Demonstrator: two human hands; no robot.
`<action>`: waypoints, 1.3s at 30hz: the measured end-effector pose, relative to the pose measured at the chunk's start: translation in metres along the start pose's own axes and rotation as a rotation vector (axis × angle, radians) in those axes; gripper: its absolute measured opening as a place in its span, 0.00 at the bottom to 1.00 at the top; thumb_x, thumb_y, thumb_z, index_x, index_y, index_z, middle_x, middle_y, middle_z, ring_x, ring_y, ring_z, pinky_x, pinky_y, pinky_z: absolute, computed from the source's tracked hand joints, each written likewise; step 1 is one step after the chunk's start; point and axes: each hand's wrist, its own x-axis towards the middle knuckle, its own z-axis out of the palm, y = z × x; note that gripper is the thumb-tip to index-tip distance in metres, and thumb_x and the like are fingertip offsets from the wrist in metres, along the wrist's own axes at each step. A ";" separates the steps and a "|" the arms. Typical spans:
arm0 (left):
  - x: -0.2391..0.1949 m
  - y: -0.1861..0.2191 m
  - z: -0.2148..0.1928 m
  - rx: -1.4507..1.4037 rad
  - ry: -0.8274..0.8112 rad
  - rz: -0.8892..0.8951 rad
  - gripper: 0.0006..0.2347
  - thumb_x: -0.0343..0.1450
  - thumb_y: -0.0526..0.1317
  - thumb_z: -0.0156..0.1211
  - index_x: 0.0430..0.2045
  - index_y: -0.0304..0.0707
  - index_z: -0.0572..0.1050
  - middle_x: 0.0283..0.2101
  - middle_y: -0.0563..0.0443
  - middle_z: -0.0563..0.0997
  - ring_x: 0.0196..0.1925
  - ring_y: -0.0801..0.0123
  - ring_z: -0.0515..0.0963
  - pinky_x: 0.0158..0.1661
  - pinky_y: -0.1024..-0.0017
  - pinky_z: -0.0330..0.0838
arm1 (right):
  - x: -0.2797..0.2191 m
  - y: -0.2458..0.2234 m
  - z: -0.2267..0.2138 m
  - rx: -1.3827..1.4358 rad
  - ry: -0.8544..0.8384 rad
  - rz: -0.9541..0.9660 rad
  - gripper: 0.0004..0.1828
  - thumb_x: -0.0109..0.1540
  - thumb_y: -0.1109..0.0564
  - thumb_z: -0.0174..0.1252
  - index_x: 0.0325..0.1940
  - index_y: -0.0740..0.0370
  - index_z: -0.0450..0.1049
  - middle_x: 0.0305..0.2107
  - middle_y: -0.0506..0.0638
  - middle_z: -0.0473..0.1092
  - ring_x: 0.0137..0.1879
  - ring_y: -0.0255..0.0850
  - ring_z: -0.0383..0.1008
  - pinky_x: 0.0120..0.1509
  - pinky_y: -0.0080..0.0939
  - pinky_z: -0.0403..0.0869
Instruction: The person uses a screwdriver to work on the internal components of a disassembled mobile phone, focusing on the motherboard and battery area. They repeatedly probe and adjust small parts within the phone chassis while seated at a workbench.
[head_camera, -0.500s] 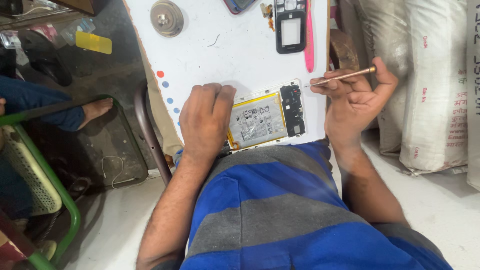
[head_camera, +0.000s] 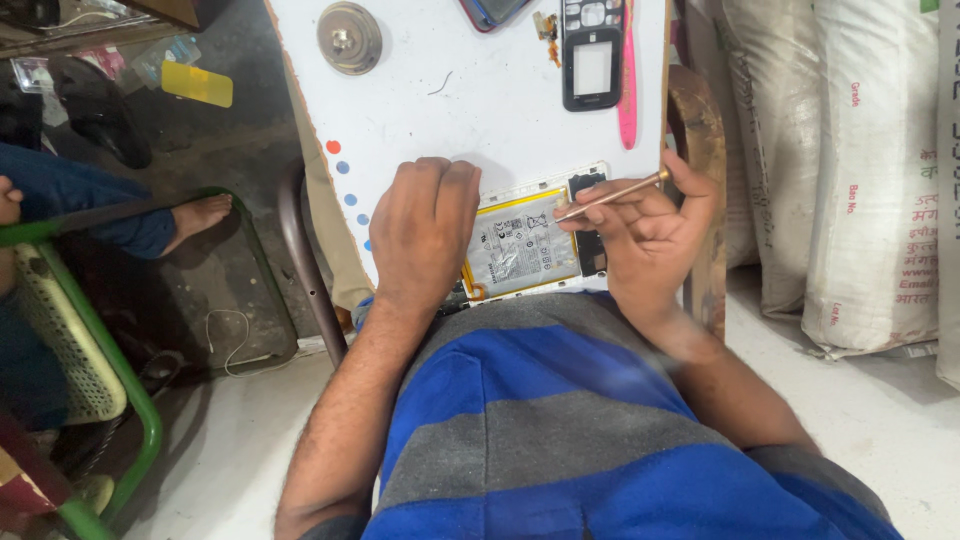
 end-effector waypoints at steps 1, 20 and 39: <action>0.001 0.000 0.000 0.007 0.007 0.008 0.07 0.72 0.33 0.67 0.40 0.34 0.75 0.40 0.47 0.74 0.40 0.59 0.75 0.36 0.63 0.71 | 0.001 0.000 0.001 -0.006 0.002 -0.011 0.32 0.76 0.68 0.55 0.75 0.58 0.43 0.47 0.66 0.74 0.49 0.52 0.83 0.56 0.52 0.87; 0.028 -0.016 0.004 0.073 0.077 0.085 0.06 0.74 0.33 0.67 0.39 0.35 0.74 0.40 0.50 0.72 0.39 0.64 0.74 0.36 0.66 0.67 | 0.029 0.017 0.002 -0.058 0.027 -0.090 0.32 0.78 0.70 0.56 0.74 0.59 0.42 0.49 0.67 0.75 0.52 0.50 0.83 0.60 0.50 0.87; 0.041 -0.031 0.003 0.040 0.144 -0.031 0.06 0.75 0.34 0.68 0.41 0.34 0.76 0.41 0.48 0.75 0.43 0.61 0.77 0.41 0.63 0.73 | 0.028 0.018 -0.002 -0.011 0.024 -0.065 0.33 0.77 0.69 0.57 0.74 0.60 0.42 0.49 0.66 0.74 0.52 0.49 0.82 0.59 0.50 0.87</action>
